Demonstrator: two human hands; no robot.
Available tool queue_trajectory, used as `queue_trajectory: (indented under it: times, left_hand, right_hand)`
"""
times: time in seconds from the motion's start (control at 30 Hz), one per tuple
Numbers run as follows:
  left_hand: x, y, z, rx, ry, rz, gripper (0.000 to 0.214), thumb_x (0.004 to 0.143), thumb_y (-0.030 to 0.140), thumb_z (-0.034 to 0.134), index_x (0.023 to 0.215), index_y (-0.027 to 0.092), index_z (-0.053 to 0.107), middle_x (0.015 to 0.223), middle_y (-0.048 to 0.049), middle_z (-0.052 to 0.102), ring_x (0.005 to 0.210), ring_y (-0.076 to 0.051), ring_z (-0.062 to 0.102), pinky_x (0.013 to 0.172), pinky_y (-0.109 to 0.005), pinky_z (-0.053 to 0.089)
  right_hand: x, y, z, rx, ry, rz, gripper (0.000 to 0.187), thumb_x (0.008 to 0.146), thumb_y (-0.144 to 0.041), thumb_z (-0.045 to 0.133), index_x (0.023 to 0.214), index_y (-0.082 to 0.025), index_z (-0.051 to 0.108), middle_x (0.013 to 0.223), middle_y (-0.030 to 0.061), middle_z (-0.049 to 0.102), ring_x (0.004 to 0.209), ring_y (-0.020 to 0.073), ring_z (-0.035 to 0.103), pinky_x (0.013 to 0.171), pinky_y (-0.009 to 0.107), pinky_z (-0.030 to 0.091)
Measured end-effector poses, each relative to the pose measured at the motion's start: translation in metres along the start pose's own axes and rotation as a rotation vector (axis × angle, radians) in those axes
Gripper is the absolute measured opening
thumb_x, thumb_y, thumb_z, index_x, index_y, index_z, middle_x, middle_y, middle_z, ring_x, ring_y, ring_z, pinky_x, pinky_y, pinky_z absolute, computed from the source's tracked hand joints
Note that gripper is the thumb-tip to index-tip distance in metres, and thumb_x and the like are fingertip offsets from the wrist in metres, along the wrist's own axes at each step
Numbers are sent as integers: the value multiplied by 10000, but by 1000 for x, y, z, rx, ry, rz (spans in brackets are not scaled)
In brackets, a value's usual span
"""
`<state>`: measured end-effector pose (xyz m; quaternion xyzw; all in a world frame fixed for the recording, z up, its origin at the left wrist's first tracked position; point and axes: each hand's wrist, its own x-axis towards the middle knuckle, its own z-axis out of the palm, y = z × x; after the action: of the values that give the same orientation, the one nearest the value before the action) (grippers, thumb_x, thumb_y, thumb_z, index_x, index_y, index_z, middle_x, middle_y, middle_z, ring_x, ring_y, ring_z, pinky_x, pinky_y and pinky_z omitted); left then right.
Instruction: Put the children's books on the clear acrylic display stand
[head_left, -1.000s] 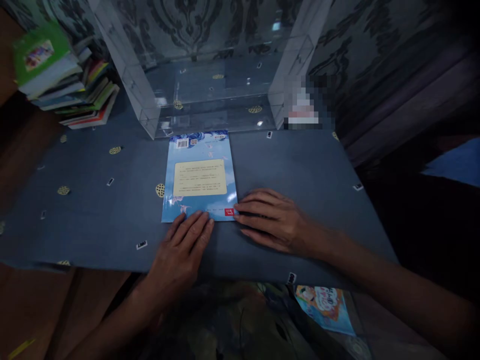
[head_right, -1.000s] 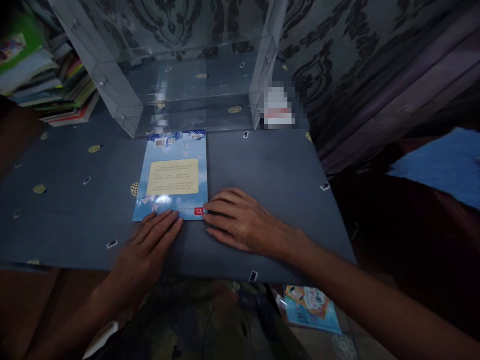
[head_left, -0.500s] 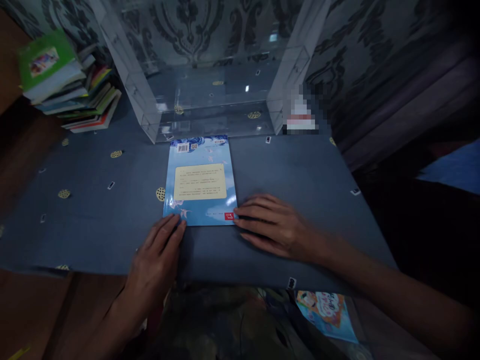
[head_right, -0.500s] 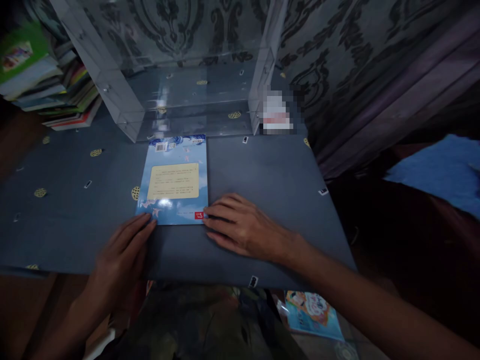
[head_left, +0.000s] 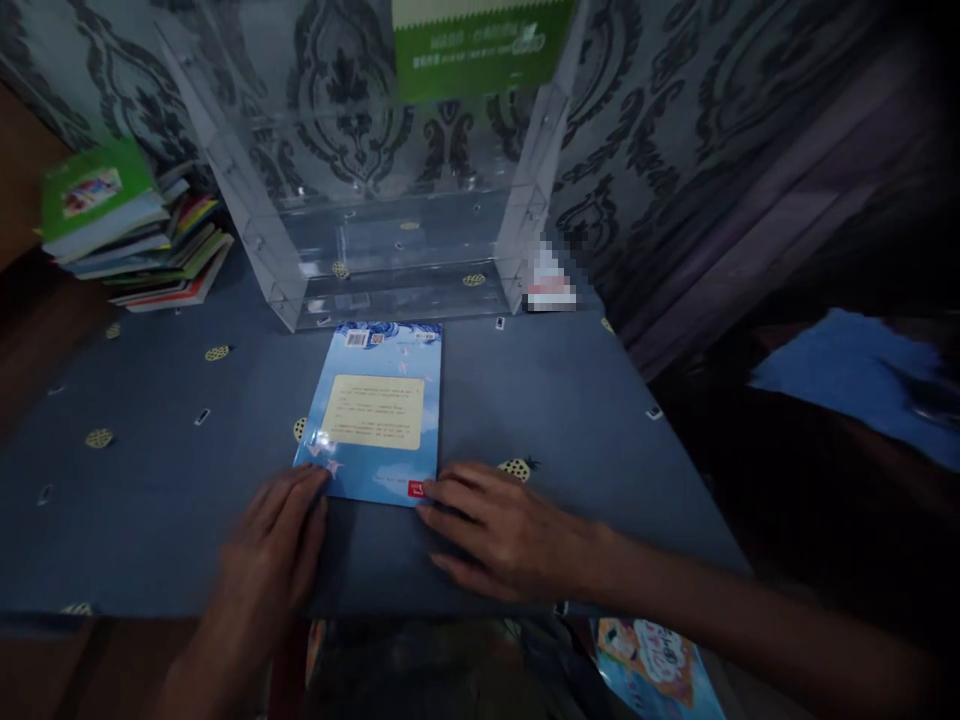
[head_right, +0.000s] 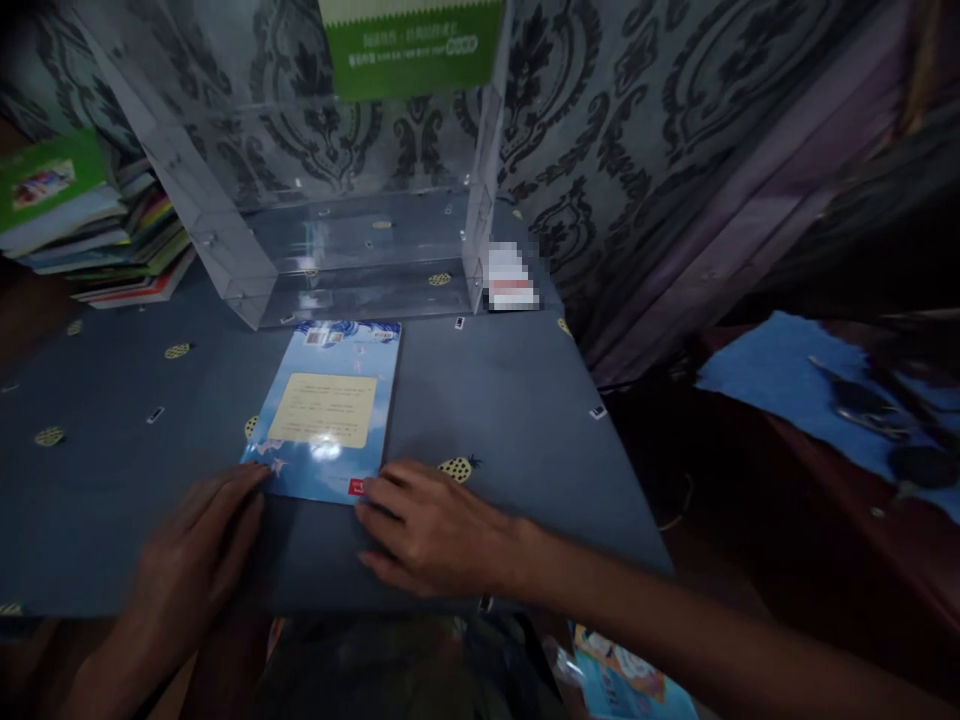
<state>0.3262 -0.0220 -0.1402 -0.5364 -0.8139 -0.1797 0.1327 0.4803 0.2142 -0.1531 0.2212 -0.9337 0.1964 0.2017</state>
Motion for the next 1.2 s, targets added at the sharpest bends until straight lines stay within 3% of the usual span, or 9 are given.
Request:
queue_trajectory:
  times: [0.17, 0.4, 0.6, 0.73, 0.87, 1.03, 1.2]
  left_hand:
    - [0, -10, -4, 46, -4, -5, 242, 1036, 299, 431, 1207, 238, 591, 1073, -61, 714, 969, -219, 700, 825, -335, 593]
    - [-4, -28, -8, 75, -44, -40, 283, 1042, 378, 403, 1171, 236, 612, 1084, -69, 714, 953, -233, 722, 821, -352, 587]
    - [4, -46, -8, 150, -61, -91, 351, 1037, 462, 381, 1193, 241, 604, 1192, -91, 687, 999, -259, 723, 721, -336, 583]
    - [20, -65, -10, 130, -152, -150, 411, 1006, 528, 386, 1185, 244, 622, 1222, -81, 670, 993, -260, 717, 673, -326, 568]
    - [41, -79, -12, 62, -254, -236, 513, 980, 601, 353, 1201, 225, 623, 1236, -84, 652, 1048, -270, 689, 810, -364, 568]
    - [57, -71, -1, 22, -270, -174, 527, 996, 594, 346, 1211, 207, 632, 1287, -107, 639, 1146, -286, 648, 941, -412, 542]
    - [69, -39, 19, 32, -219, 14, 520, 1033, 538, 328, 1259, 170, 619, 1333, -137, 627, 1256, -292, 587, 1049, -449, 501]
  right_hand:
    - [12, -10, 9, -40, -80, -33, 322, 956, -397, 626, 899, -92, 712, 970, 149, 676, 876, 230, 607, 810, 369, 552]
    - [32, -21, 26, -38, -95, -112, 366, 947, -437, 603, 866, -101, 723, 962, 143, 674, 819, 230, 570, 756, 355, 514]
    - [72, -32, 45, 9, -163, -216, 290, 969, -344, 572, 817, -140, 712, 873, 118, 670, 806, 233, 567, 699, 338, 476]
    - [101, -35, 57, 26, -204, -297, 265, 974, -278, 559, 847, -121, 729, 890, 131, 674, 836, 245, 593, 752, 349, 471]
    - [118, -29, 66, 23, -220, -331, 243, 983, -314, 580, 966, -120, 726, 1025, 136, 684, 925, 238, 600, 884, 334, 457]
    - [110, -3, 58, 84, -233, -355, 285, 1016, -286, 538, 1220, -130, 661, 1168, 121, 661, 1013, 214, 598, 934, 304, 470]
    - [69, 41, 31, 93, -63, -104, 242, 1017, -208, 513, 1158, -94, 673, 1115, 123, 699, 1044, 211, 615, 979, 328, 498]
